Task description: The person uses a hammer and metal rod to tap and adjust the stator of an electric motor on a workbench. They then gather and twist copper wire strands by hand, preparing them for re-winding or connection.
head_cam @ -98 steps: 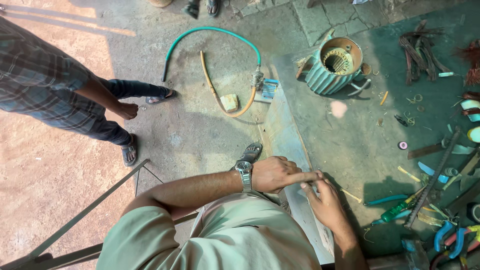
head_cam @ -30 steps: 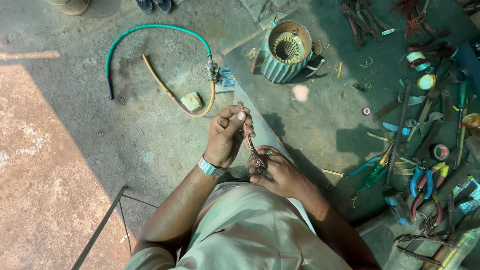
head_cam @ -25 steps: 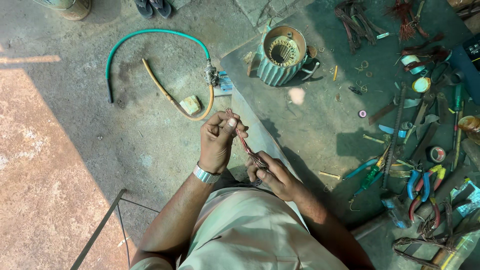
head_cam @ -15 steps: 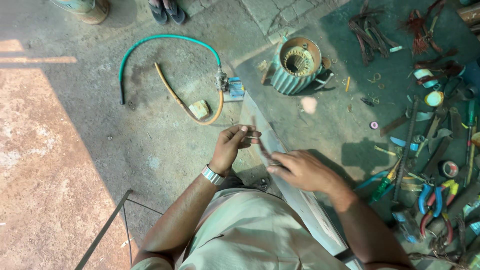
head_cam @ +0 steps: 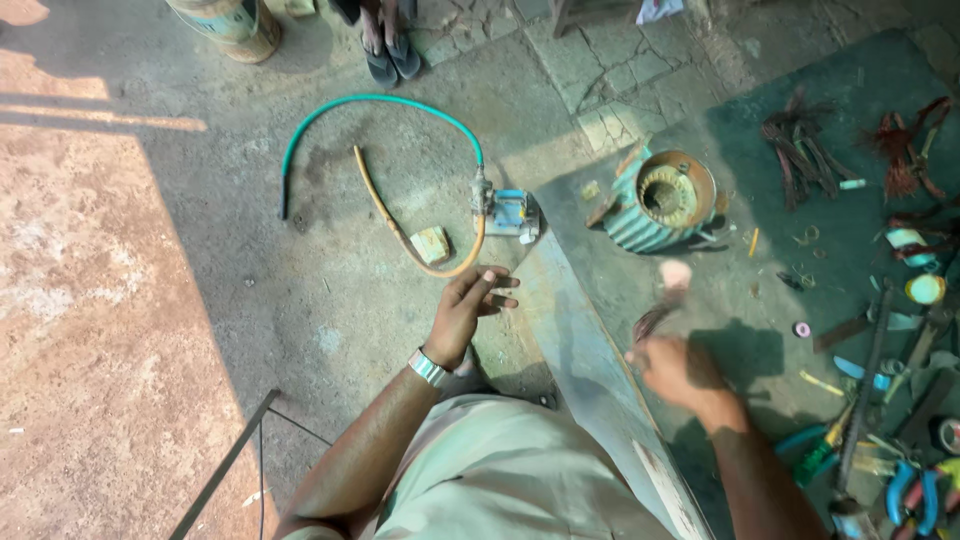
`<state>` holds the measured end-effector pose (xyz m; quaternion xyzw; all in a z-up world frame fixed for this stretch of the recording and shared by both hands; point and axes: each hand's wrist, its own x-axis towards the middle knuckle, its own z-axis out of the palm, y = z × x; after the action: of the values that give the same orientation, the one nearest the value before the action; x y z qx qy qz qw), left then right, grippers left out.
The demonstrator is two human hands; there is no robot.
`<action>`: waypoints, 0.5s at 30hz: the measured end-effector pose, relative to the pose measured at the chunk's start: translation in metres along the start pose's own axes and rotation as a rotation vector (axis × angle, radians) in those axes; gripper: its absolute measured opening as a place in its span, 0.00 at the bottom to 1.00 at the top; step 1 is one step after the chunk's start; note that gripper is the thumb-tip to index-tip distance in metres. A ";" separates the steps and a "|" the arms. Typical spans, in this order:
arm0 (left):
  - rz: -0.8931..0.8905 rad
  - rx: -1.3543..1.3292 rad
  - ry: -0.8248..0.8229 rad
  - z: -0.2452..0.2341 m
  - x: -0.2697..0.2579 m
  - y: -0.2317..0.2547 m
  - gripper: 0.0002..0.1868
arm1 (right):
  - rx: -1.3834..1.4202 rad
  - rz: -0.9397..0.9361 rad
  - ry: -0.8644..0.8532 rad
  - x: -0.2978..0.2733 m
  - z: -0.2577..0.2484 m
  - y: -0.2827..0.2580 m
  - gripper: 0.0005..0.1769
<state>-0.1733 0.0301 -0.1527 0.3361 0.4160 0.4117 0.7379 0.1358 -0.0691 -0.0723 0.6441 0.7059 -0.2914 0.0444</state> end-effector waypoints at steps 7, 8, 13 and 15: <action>-0.016 -0.031 -0.048 -0.018 0.022 0.001 0.17 | -0.019 -0.007 0.498 0.002 -0.099 -0.027 0.17; 0.003 0.006 -0.061 -0.022 0.033 0.008 0.17 | -0.016 -0.137 0.787 -0.010 -0.118 -0.031 0.17; 0.035 0.039 -0.092 -0.020 0.038 0.011 0.16 | -0.235 -0.192 1.090 0.000 -0.112 -0.037 0.16; 0.032 0.043 -0.107 -0.021 0.034 0.019 0.16 | -0.272 -0.001 0.584 0.038 -0.076 -0.048 0.15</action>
<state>-0.1873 0.0715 -0.1566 0.3799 0.3792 0.3960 0.7451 0.1083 -0.0002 -0.0091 0.6882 0.7216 0.0029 -0.0745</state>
